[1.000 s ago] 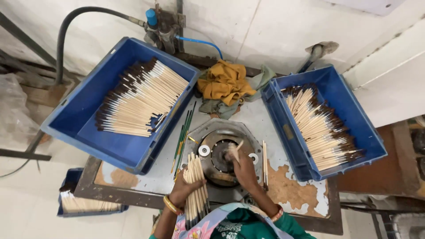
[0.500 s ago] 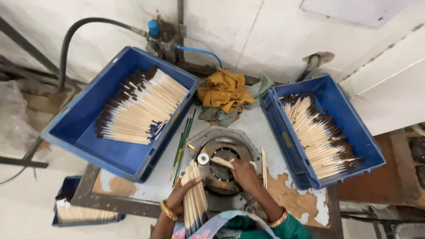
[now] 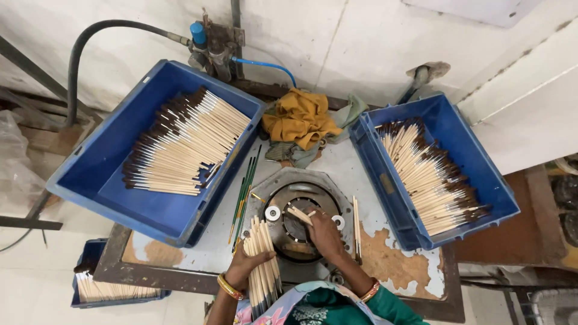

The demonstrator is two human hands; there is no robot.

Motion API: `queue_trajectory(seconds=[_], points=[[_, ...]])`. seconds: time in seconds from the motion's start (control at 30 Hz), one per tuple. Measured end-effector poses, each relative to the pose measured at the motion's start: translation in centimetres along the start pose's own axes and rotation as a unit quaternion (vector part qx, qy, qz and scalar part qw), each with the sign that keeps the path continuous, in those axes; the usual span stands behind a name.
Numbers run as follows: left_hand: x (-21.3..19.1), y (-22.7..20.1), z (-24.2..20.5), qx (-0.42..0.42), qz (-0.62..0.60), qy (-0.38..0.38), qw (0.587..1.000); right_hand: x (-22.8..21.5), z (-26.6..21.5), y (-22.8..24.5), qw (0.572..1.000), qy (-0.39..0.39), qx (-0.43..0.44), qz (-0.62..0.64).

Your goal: Assembling paint brushes by manually inserting handles and bristles into a clamping machine for assembly.

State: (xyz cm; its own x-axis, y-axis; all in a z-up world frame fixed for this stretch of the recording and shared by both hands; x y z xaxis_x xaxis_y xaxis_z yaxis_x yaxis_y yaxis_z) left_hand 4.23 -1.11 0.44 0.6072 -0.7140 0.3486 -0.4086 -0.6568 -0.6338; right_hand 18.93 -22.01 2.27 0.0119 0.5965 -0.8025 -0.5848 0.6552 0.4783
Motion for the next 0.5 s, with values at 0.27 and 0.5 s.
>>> queue_trajectory(seconds=[0.27,0.5], points=[[1.9,-1.3,-0.7,0.244,0.170,0.107,0.949,-5.8,0.3,6.1,0.986,0.094,-0.021,0.133],[1.5,-1.7,0.3,0.069,0.071,-0.029,0.995,-4.0,1.3,-1.0,0.989,0.089,0.091,0.069]])
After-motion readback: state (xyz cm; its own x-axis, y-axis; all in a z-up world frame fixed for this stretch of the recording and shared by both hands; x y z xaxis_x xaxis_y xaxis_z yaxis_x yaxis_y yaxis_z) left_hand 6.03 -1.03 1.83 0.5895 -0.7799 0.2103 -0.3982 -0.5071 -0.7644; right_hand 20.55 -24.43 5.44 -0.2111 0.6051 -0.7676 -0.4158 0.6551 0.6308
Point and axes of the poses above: each hand's wrist, its own z-axis towards the middle knuckle, its own x-axis out of the palm, y = z × x, the point moved 2 cm from there along z, towards the middle knuckle, and after that the axes turned 9 degrees about -y, right-handed, at the moved point
